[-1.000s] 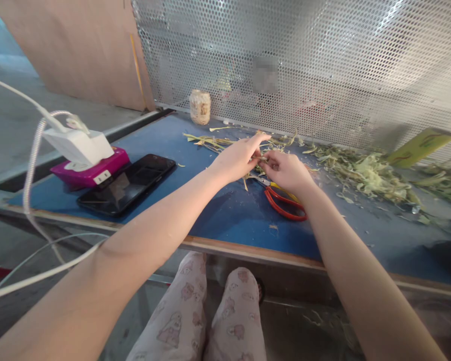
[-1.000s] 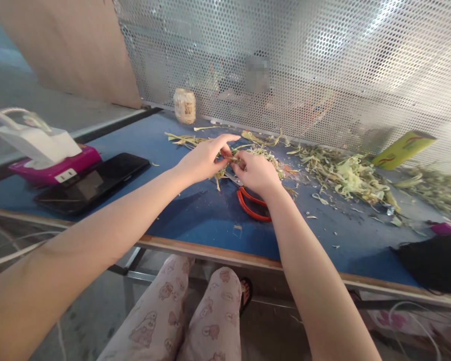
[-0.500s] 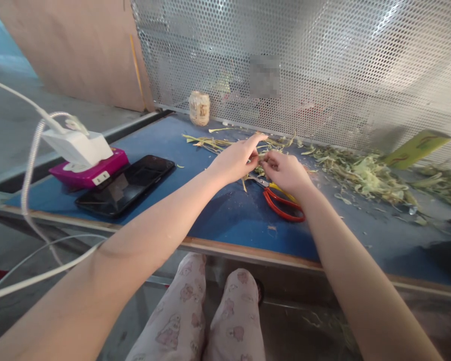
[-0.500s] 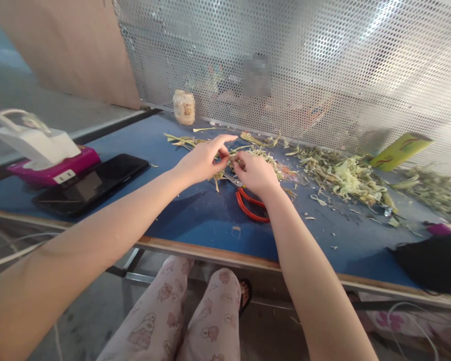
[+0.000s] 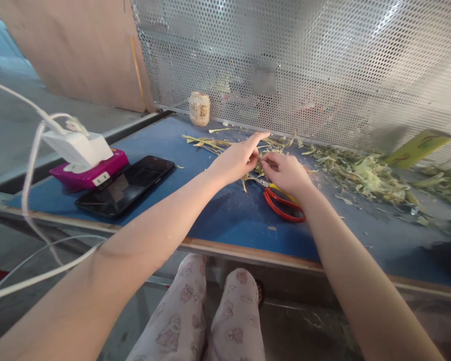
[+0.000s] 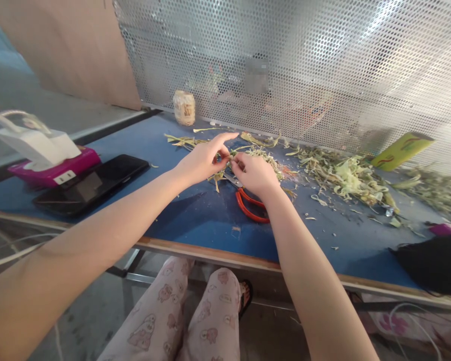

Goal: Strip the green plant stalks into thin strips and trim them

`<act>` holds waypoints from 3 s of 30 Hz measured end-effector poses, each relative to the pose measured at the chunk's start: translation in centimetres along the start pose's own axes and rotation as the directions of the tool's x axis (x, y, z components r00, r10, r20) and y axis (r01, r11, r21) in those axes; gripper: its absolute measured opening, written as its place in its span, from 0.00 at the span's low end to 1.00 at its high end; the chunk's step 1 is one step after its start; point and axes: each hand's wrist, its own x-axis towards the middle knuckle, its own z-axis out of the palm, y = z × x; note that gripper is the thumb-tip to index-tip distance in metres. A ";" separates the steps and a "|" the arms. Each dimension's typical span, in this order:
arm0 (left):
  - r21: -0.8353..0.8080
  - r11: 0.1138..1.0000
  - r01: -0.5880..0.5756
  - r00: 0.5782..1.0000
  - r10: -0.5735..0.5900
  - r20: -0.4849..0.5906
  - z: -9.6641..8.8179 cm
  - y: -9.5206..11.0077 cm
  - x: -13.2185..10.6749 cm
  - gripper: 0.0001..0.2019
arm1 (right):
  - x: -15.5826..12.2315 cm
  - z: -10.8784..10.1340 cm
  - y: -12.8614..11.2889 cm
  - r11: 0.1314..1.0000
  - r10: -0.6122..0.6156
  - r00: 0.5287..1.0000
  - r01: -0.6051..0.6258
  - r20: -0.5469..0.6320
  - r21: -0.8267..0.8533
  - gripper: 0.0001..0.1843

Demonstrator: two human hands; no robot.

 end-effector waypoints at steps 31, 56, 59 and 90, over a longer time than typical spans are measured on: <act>0.329 0.934 -0.139 0.976 0.073 0.205 0.8 1.2 0.4 0.20 | 0.5 0.3 0.4 0.993 0.009 0.996 0.002 0.086 -0.120 0.10; 0.005 1.000 -0.006 1.000 0.006 -0.012 0.3 0.0 0.1 0.26 | 0.2 -0.1 -0.1 0.995 0.093 0.994 -0.091 0.061 -0.036 0.10; -0.082 0.996 0.034 0.997 -0.039 -0.069 0.6 -0.3 0.0 0.26 | 0.2 0.0 0.0 0.995 0.088 0.995 -0.086 0.043 -0.040 0.10; -0.123 0.991 0.054 0.998 -0.055 -0.008 1.2 -0.2 0.0 0.24 | 0.3 0.1 0.2 0.999 -0.029 0.999 0.031 -0.044 0.044 0.06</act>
